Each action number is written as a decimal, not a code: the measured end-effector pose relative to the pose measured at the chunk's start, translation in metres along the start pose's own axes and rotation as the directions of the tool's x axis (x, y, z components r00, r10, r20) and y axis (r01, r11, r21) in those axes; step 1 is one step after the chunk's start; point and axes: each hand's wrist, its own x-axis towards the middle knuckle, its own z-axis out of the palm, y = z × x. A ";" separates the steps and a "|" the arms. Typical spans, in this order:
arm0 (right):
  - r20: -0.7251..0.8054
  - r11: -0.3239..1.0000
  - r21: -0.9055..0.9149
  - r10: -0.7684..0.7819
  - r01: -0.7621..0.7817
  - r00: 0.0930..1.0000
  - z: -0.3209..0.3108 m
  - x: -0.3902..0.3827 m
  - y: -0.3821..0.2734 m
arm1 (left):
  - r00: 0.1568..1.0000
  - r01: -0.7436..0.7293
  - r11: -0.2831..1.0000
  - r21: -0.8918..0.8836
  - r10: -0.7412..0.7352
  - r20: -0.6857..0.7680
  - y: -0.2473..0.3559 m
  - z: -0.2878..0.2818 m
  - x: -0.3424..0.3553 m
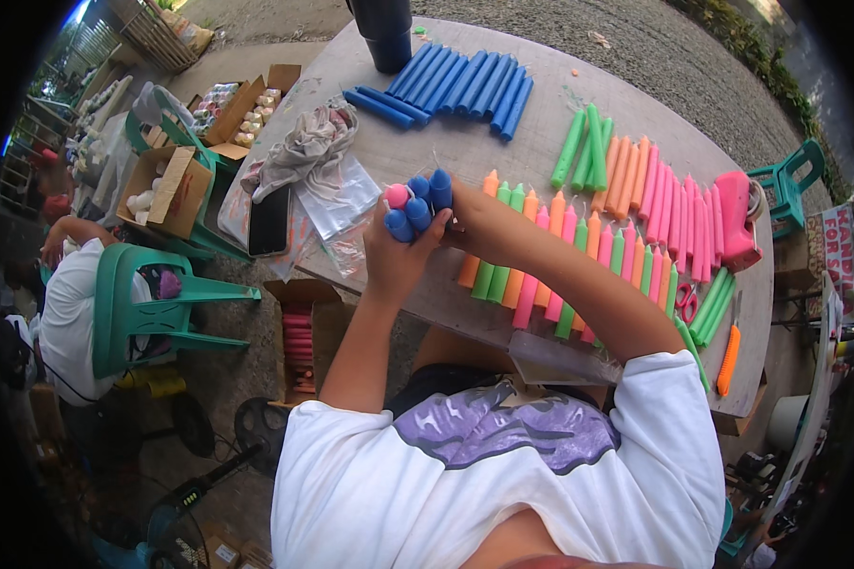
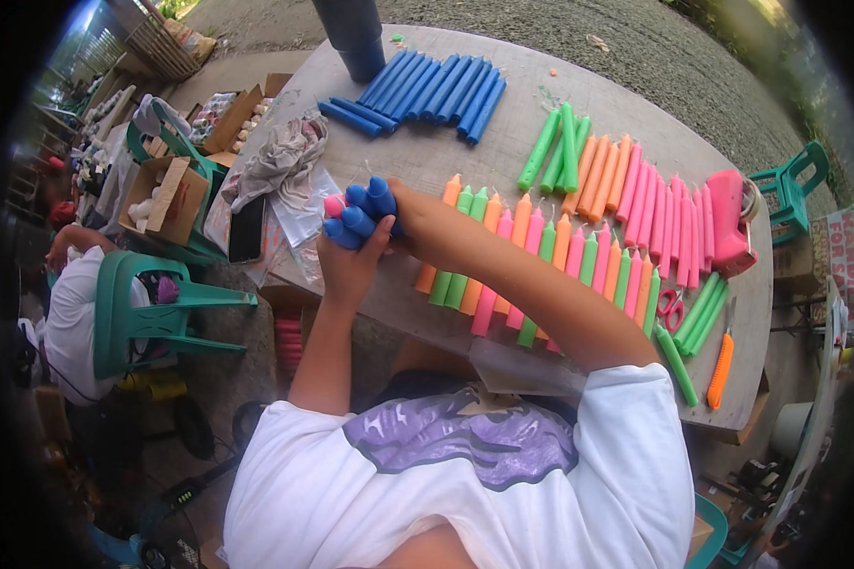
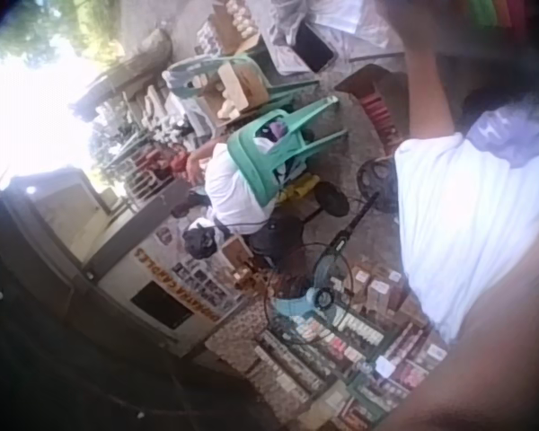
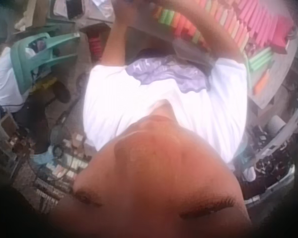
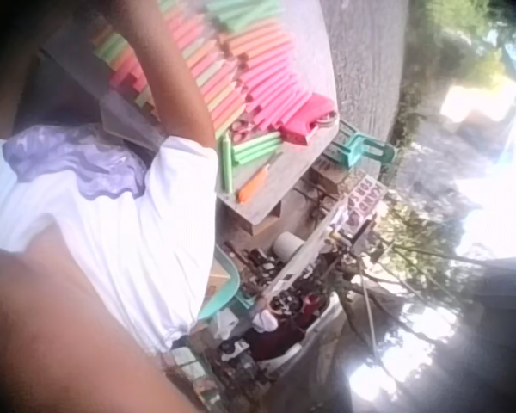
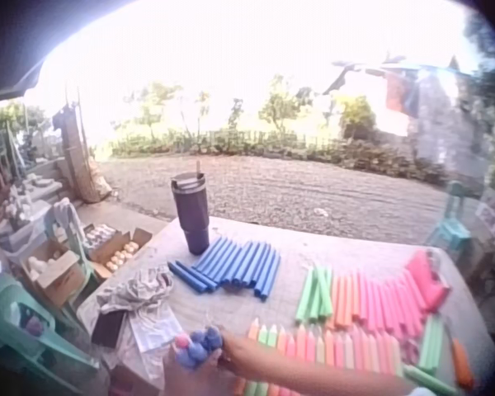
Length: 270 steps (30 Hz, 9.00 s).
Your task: The person arranges colorful cylindrical candles on a table, then uses an orange utility knife to cut the candles into shorter pieces. The person repeatedly picks up candles, positions them, and slices them, placing the cut pieces back on the table.
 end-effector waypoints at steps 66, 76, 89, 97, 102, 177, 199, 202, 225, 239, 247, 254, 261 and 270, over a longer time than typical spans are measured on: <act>-0.101 0.764 -0.480 0.440 -0.431 0.892 -0.008 0.114 0.018 | 0.976 -0.102 0.966 -0.237 0.051 -0.213 -0.029 0.015 0.006; -0.378 0.667 -0.674 0.058 -0.317 0.924 -0.008 0.166 0.062 | 0.977 -0.099 0.950 -0.295 0.037 -0.208 -0.026 0.018 0.003; -0.290 0.623 -0.645 0.337 -0.443 0.896 -0.014 0.163 0.055 | 0.987 -0.086 0.939 -0.333 0.036 -0.155 -0.022 0.016 0.006; -0.329 0.925 0.037 0.369 -0.378 0.869 -0.008 0.110 0.039 | 0.978 -0.135 0.916 -0.378 0.063 -0.198 -0.028 0.014 0.008; -0.197 0.987 0.118 0.135 -0.113 0.971 0.009 0.038 0.015 | 0.966 -0.228 0.906 -0.356 0.167 -0.196 -0.032 0.016 0.007; -0.749 0.430 -0.405 0.351 -0.807 0.562 -0.089 0.126 0.051 | 0.948 -0.124 0.942 -0.313 0.020 -0.316 -0.023 0.035 -0.001; -0.701 0.536 -0.032 0.589 -0.843 0.401 -0.153 0.106 0.115 | 0.874 -0.416 0.909 0.040 0.411 -0.260 -0.035 0.035 0.000; -0.703 0.569 0.065 0.609 -0.820 0.367 -0.162 0.092 0.119 | 0.847 -0.472 0.877 0.088 0.479 -0.230 -0.028 0.036 -0.001; -0.563 0.922 0.335 0.029 0.196 0.826 0.071 -0.013 -0.021 | 0.991 -0.107 0.875 -0.473 0.057 -0.117 0.010 0.004 -0.025; -0.348 0.986 0.148 -0.018 0.074 0.937 0.057 -0.033 -0.020 | 0.988 -0.019 0.934 -0.356 0.071 0.134 0.014 -0.013 -0.020; -0.344 0.992 0.098 -0.039 0.077 0.938 0.065 -0.032 -0.017 | 0.991 -0.007 0.941 -0.339 0.051 0.121 0.004 -0.017 -0.023; -0.330 0.987 0.144 -0.021 0.072 0.944 0.067 -0.036 -0.020 | 0.978 0.026 0.837 -0.547 0.092 0.187 0.000 -0.015 -0.023; -0.306 0.991 0.135 0.022 0.020 0.952 0.064 -0.031 -0.022 | 0.974 0.045 0.854 -0.518 0.077 0.212 0.000 -0.016 -0.022; -0.250 0.979 0.142 0.178 -0.146 0.952 0.062 -0.031 -0.031 | 0.965 -0.009 0.864 -0.504 0.139 0.221 -0.012 -0.015 -0.023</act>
